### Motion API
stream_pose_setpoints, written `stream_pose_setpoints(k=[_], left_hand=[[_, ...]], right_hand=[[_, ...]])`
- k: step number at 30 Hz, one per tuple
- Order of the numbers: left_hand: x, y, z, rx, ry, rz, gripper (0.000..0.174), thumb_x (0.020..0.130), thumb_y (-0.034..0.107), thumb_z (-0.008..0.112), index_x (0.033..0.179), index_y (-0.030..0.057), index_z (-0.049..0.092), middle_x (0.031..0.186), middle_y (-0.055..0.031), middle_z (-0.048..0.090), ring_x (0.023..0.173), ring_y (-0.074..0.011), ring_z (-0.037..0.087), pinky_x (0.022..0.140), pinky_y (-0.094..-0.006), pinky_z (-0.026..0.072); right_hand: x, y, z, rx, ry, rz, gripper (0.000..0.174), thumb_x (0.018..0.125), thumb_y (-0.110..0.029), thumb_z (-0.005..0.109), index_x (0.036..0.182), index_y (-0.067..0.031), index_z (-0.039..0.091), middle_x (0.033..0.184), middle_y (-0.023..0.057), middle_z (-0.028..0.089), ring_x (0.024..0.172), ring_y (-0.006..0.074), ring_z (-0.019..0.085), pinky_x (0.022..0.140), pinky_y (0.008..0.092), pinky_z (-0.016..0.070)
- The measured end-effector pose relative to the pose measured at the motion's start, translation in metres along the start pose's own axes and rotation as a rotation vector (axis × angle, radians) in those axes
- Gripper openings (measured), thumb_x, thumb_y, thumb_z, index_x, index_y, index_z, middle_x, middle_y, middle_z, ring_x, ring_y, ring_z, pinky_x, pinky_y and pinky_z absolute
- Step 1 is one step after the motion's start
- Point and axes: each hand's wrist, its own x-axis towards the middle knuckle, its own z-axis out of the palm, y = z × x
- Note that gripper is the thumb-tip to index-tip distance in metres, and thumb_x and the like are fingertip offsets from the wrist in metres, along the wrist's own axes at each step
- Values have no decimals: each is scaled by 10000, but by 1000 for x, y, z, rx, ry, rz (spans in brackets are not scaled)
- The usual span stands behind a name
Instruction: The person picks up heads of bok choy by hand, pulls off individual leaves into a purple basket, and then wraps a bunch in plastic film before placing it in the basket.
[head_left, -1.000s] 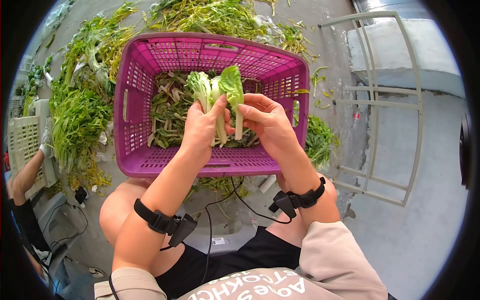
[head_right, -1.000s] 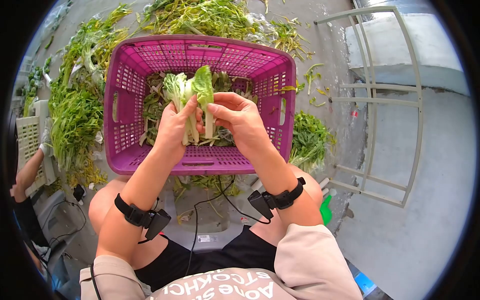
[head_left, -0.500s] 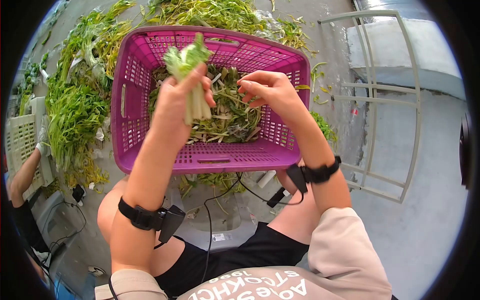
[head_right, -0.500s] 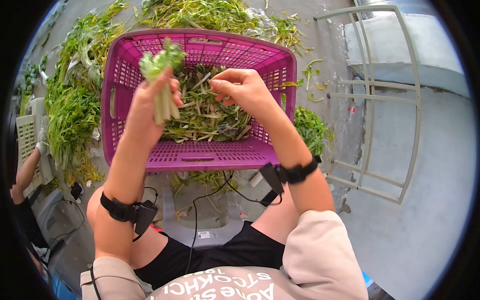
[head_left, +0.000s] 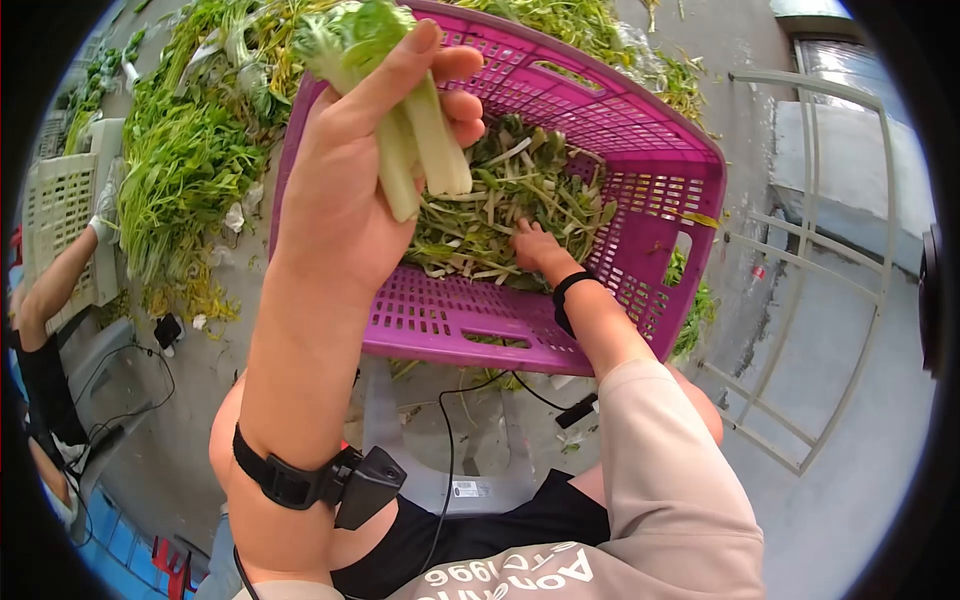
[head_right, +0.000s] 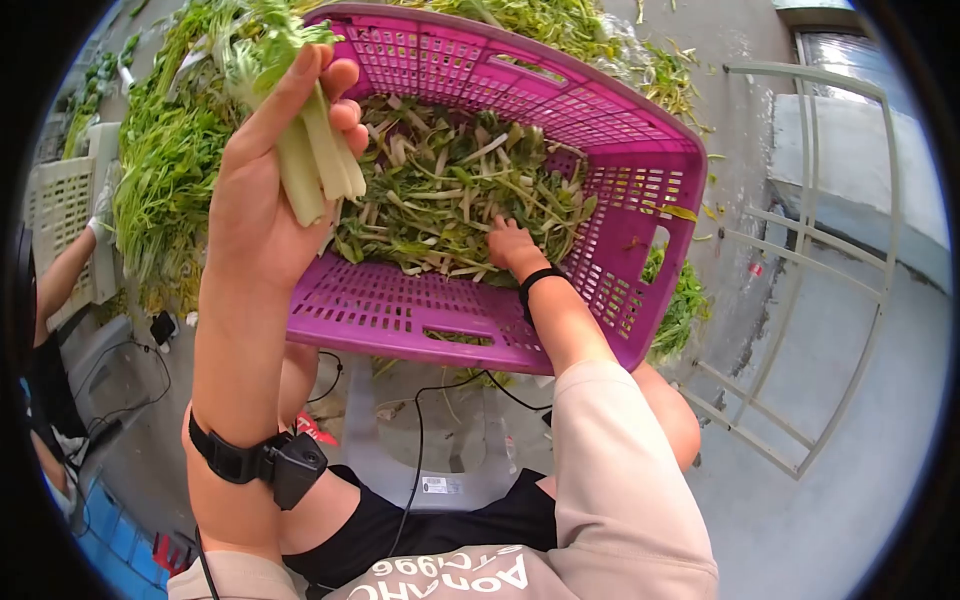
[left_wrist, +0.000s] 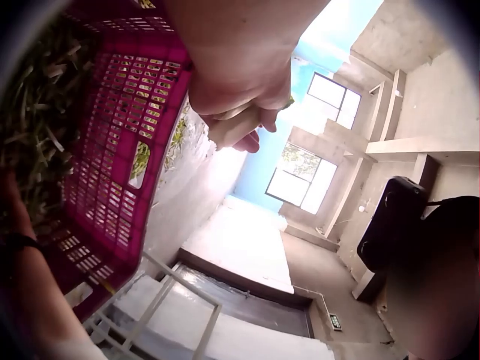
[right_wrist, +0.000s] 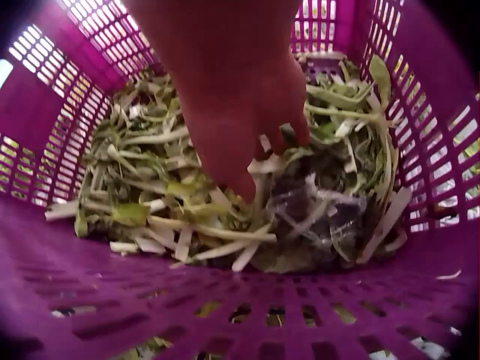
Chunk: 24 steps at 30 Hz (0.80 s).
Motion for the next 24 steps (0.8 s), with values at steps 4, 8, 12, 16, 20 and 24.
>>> stream_pose_setpoints(k=[4,8,12,16,20,24], left_hand=[[5,-10,-3,69,2,-57,236,972,248,669,1083,46,617,911,-29,621,730,-113,585,688,-270,501],[8,-19,-1,91,72,-93,258,951,203,682,1124,29,603,920,-37,624,772,-121,595,715,-280,506],[-1,-20,6,78,122,-115,319,923,110,652,1215,1,584,962,-56,641,878,-137,627,767,-300,523],[-5,-20,-5,67,96,-124,263,933,112,634,1171,24,568,893,-35,602,839,-123,597,770,-294,518],[-9,-18,6,51,124,-108,277,961,233,664,1135,46,557,819,-3,566,780,-119,589,727,-279,513],[-11,-15,12,153,100,-67,238,950,250,689,1086,71,609,888,-18,635,793,-99,629,683,-267,512]], right_hand=[[-7,-2,-10,34,95,44,397,870,-82,605,1264,-116,629,1409,159,431,1289,366,430,1010,474,454],[-34,9,-31,261,431,-100,174,842,-85,646,993,-56,726,879,150,718,844,320,697,791,417,557],[-118,-1,-110,1026,395,-343,311,813,-95,748,1108,-18,684,922,123,732,859,175,690,725,340,542],[-215,-40,-185,1552,520,-575,359,879,-84,727,1209,18,627,1032,92,710,917,165,688,832,331,555],[-251,-88,-224,1716,713,-750,406,827,-125,785,1185,15,656,994,106,720,869,160,683,759,302,560],[-250,-114,-234,1568,590,-841,353,827,-160,788,1113,27,700,981,107,719,883,156,688,735,295,576]])
